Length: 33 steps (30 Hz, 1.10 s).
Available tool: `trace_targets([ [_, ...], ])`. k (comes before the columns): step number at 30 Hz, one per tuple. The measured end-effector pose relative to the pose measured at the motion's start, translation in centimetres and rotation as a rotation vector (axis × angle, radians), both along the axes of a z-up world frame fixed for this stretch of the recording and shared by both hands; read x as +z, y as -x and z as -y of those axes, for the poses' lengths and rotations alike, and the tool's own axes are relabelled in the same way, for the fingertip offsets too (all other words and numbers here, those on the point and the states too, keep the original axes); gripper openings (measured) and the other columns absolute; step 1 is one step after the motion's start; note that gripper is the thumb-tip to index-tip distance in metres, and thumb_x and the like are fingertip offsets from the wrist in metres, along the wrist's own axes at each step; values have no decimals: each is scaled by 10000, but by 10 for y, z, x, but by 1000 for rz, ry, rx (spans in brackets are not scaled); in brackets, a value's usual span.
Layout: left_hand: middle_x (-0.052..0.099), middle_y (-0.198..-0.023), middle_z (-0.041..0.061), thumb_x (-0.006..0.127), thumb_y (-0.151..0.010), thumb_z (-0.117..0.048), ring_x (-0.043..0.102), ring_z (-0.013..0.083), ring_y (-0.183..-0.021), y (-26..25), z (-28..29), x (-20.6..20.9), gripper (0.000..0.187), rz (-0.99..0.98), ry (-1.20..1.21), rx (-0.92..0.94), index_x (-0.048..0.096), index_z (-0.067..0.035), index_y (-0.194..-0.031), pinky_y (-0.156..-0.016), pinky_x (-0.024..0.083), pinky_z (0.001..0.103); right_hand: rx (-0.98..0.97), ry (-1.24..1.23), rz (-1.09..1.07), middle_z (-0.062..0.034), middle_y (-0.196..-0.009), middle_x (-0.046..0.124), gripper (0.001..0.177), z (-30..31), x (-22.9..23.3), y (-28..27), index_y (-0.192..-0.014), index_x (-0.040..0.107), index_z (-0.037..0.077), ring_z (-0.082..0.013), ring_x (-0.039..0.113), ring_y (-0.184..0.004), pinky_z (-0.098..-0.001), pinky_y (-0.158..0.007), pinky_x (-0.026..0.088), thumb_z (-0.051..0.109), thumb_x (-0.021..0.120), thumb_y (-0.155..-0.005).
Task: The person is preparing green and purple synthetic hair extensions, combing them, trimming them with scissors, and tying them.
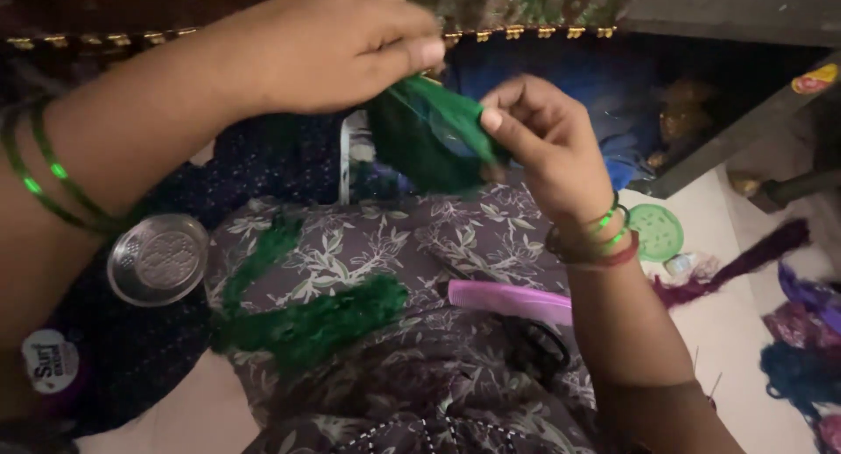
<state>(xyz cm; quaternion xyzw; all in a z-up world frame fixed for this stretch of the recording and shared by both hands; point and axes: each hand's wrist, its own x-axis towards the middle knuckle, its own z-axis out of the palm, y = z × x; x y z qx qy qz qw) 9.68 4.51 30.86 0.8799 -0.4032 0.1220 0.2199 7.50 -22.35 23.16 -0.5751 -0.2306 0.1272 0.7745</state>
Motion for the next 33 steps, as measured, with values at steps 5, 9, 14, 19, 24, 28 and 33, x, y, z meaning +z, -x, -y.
trace_targets([
  [5, 676, -945, 91, 732, -925, -398, 655, 262, -812, -14, -2, -13, 303, -117, -103, 3, 790, -116, -1017, -667, 510, 419, -255, 460, 108, -43, -819, 696, 117, 59, -22, -2, -1020, 756, -5, -84, 602, -655, -230, -589, 470, 57, 772, -922],
  [9, 686, -964, 53, 767, -911, -332, 668, 221, -955, -22, 2, -29, 239, -124, 41, -111, 784, -111, -999, -783, 535, 394, -371, 528, 276, -65, -928, 731, 91, 84, -28, 10, -1038, 727, -35, -106, 675, -815, -247, -739, 549, 19, 729, -964],
  [14, 677, -1069, -7, 657, -1001, -329, 653, 159, -974, -19, 21, -46, 219, -365, 162, 99, 741, -198, -1156, -851, 513, 343, -393, 314, 284, -65, -1020, 726, 65, 93, -16, 29, -1080, 651, -3, -137, 694, -887, -275, -866, 574, 31, 688, -1038],
  [19, 647, -1083, 27, 774, -946, -275, 648, 153, -1062, -18, 23, -58, 179, -465, 272, -93, 795, -110, -1013, -922, 509, 335, -434, 200, 120, -119, -939, 737, 118, 119, -34, 24, -1063, 631, -36, -211, 687, -799, -318, -716, 540, 33, 724, -1087],
  [24, 640, -1101, 8, 793, -924, -240, 666, 125, -1060, -7, 44, -60, 189, -590, 391, -213, 795, -78, -1020, -982, 520, 321, -388, 534, 354, -58, -1193, 704, 411, 71, -4, 24, -1291, 666, -25, -148, 659, -1054, -300, -947, 549, 23, 768, -896],
  [28, 749, -941, -14, 819, -850, -235, 712, 117, -944, 0, 65, -61, 191, -690, 238, -107, 806, -116, -999, -944, 518, 280, -236, 323, 273, 13, -1232, 707, 447, 37, -10, 22, -1282, 638, 20, -86, 672, -1160, -249, -1035, 550, 76, 783, -863],
  [33, 668, -989, 7, 823, -854, -183, 672, 146, -929, 0, 30, -90, 138, -874, 445, -126, 793, -75, -935, -851, 517, 311, -190, 586, 363, -40, -812, 729, 105, 66, -41, 10, -963, 814, 5, -89, 647, -687, -231, -580, 490, 76, 839, -890],
])
